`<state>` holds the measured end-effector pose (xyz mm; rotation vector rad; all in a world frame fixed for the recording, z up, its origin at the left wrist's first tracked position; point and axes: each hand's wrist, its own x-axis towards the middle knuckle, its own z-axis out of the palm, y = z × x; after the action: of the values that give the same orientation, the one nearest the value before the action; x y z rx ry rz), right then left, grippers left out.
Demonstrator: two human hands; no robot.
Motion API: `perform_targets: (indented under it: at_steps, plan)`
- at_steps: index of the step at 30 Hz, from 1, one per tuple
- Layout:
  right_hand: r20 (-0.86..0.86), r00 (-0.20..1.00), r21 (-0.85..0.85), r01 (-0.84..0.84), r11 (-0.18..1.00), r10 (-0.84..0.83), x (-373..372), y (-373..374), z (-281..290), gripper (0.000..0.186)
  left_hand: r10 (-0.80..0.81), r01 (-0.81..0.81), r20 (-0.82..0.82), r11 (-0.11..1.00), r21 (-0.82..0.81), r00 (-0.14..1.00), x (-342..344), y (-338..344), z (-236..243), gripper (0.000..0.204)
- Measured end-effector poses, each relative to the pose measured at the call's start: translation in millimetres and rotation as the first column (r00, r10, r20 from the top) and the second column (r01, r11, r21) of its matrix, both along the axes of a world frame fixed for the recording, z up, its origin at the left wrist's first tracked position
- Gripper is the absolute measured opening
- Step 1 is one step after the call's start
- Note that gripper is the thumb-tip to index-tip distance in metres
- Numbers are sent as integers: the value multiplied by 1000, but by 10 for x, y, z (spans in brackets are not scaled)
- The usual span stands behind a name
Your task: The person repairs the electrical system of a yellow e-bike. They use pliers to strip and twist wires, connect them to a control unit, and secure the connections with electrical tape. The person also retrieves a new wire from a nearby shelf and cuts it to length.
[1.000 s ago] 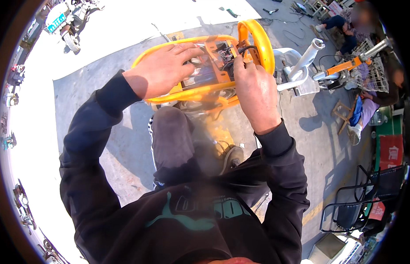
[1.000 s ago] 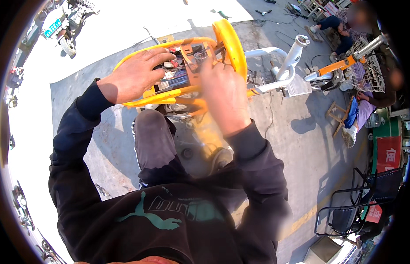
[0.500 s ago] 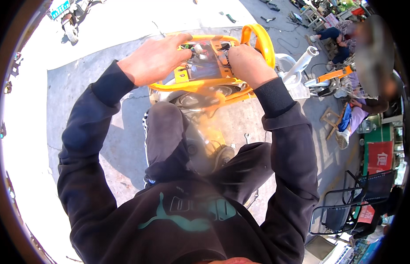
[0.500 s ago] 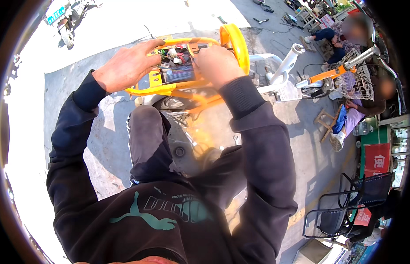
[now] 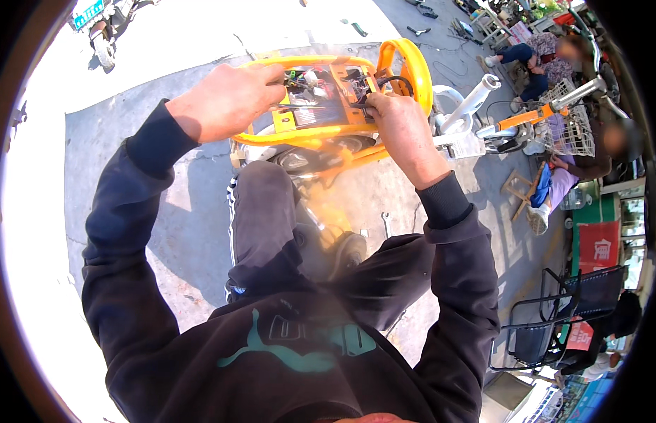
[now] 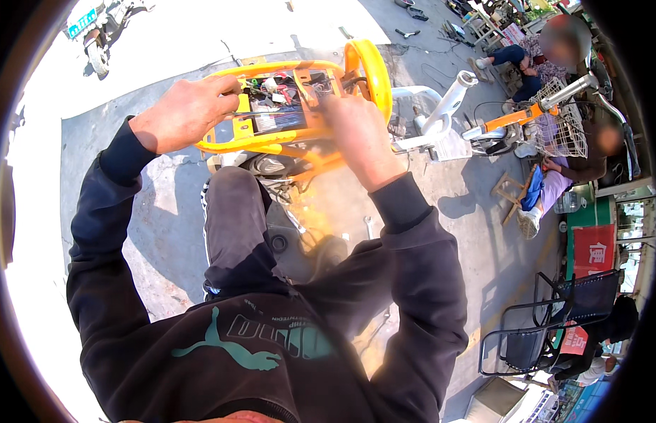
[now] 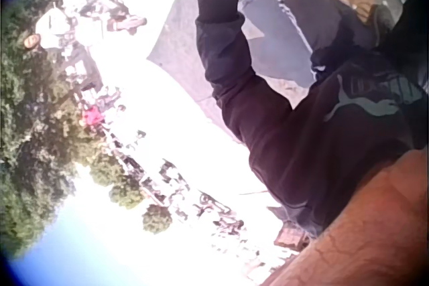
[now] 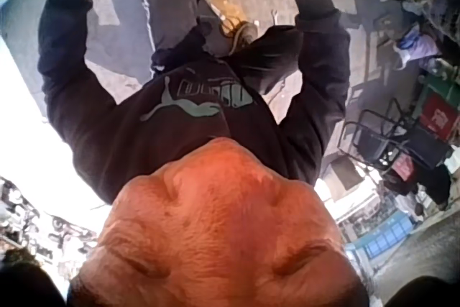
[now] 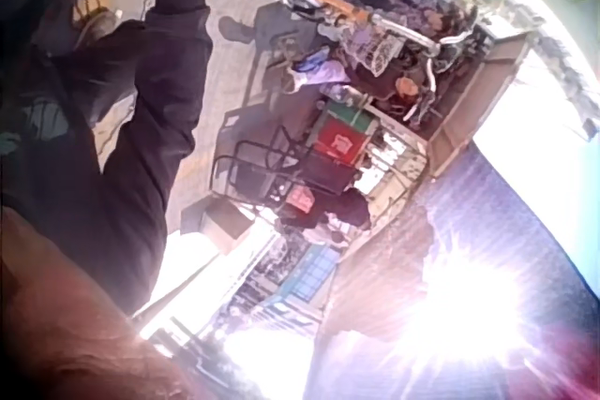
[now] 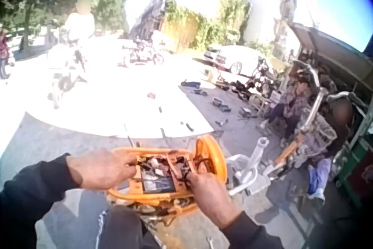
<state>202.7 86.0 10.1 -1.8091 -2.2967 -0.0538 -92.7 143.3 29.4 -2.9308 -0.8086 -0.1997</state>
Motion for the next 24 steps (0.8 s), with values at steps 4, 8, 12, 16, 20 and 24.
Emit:
perform_targets:
  at_steps: [4, 8, 12, 16, 20, 24]
  plan:
    - [216, 967, -30, -134, 990, 138, 30, 96, 73, 16, 25, -26, -29, 1000, -3, 999, 32, 1, 28, 14]
    - [334, 924, -175, -133, 976, 186, -97, 180, 250, 16, 72, -77, -88, 996, -51, 993, 49, -20, 39, 15]
    - [483, 831, -215, -192, 957, 275, -139, 283, 319, 14, 26, -23, -69, 999, 39, 997, 70, -64, 30, 15]
    - [409, 854, -261, -228, 938, 321, -148, 407, 352, 15, -81, 89, -54, 982, 167, 995, 102, -56, 0, 16]
    - [260, 931, -293, -175, 940, 254, 10, 437, 244, 29, -23, 31, -113, 997, 70, 993, 40, -58, 72, 15]
    - [256, 928, -234, -214, 948, 272, 41, 348, 126, 34, -21, 34, -116, 993, 111, 993, -44, -85, 34, 12]
